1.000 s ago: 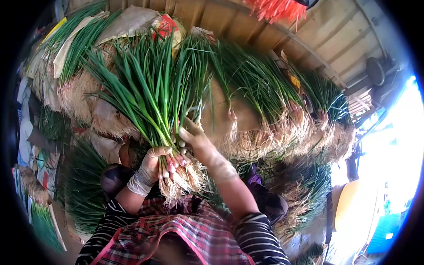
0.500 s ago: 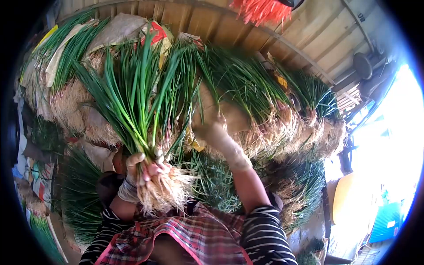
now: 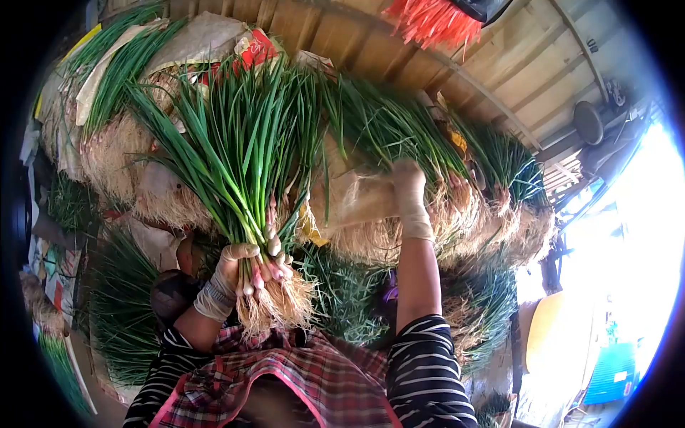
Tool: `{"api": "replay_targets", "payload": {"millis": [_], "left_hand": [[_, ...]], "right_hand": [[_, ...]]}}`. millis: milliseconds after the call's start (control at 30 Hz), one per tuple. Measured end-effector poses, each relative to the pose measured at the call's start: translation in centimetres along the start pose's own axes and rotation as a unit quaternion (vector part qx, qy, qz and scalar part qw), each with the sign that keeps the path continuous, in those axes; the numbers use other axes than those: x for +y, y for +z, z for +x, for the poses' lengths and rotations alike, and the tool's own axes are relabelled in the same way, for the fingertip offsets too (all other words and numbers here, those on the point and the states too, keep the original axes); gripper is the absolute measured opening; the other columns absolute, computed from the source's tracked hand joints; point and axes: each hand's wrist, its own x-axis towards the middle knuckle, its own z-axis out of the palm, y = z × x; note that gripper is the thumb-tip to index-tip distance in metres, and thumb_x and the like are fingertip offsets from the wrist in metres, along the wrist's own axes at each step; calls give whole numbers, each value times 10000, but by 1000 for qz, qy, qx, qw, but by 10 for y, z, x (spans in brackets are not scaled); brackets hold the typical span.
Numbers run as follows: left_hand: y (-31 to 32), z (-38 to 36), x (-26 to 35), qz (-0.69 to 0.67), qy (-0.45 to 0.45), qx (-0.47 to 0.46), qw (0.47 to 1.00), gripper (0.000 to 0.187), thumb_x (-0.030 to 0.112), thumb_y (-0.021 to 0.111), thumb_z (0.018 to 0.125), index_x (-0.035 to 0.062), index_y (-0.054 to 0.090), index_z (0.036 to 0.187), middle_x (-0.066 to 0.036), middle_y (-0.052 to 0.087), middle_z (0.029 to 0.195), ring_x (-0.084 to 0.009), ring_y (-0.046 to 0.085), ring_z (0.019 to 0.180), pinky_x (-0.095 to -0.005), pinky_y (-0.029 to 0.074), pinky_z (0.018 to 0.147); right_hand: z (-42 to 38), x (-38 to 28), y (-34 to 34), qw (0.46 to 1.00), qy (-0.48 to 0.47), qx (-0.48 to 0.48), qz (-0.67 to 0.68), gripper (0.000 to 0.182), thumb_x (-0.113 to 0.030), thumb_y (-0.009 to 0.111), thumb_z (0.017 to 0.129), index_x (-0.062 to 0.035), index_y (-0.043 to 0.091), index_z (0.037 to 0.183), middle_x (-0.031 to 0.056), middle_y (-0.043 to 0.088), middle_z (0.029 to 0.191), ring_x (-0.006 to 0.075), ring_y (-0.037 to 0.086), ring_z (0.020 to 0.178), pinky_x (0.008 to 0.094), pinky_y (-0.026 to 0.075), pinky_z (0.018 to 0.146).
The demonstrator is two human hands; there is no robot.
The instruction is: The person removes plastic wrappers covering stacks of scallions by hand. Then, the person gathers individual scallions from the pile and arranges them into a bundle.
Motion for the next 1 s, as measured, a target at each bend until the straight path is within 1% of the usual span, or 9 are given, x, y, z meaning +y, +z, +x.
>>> {"api": "replay_targets", "payload": {"millis": [100,200,300,400,533,633,733,967,1000], "left_hand": [[-1,3,-2,1,4,17,1000,437,71,599,714,62,468,1131,-105,545,944,-292,549,767,-345,523,538],[-6,3,-3,18,-8,20,1000,524,97,594,747,50,388,1226,-142,516,966,-287,563,711,-321,516,474],[-4,5,1,58,-32,28,997,486,111,614,724,63,446,1177,-93,579,942,-270,505,902,-416,447,739],[-11,11,-6,-22,-46,48,998,405,98,600,746,124,475,1131,-109,533,1034,-280,548,862,-323,520,587],[-27,19,-1,54,-85,36,994,420,131,601,764,78,425,1142,-368,543,899,-311,609,668,-344,528,536],[-12,20,-9,34,-28,30,999,423,127,603,739,45,425,1113,-281,520,1010,-329,605,726,-331,510,483],[-11,19,-8,5,-43,48,998,414,169,594,726,-19,469,1073,-237,547,946,-288,583,635,-337,505,466],[-13,18,1,87,-119,90,985,425,242,585,727,-112,539,956,-160,592,736,-272,616,598,-338,541,455],[-3,25,-18,94,69,98,988,381,203,595,720,-15,521,1025,-140,580,862,-286,622,615,-307,533,430]], "right_hand": [[-32,-20,-1,968,142,62,198,298,-216,645,739,-51,577,978,67,587,945,165,578,762,286,506,600],[-24,-70,-43,985,-47,-74,151,186,-200,543,814,-61,617,913,120,626,854,218,612,738,317,499,632],[-22,-92,-14,944,113,-123,285,226,-235,514,845,-48,601,937,122,632,785,206,610,686,304,482,600],[-45,-81,-63,693,147,-181,682,245,-250,547,830,-42,567,959,75,603,713,145,571,622,257,469,579],[-110,-115,-102,757,-58,-177,627,286,-245,555,849,3,565,991,106,607,807,177,580,734,288,494,667],[-117,-117,-76,719,-146,-214,644,408,-290,574,848,17,547,1116,195,619,972,292,598,897,372,465,821],[-91,-114,-114,725,4,-150,672,363,-283,579,839,4,587,1060,208,619,951,284,604,874,336,474,788],[-63,-152,-103,895,-143,38,421,225,-188,583,807,3,607,924,134,596,797,234,577,767,347,479,704],[-60,-143,-93,908,-117,24,402,241,-191,586,808,-6,587,963,126,579,855,231,556,821,347,451,747]]}}
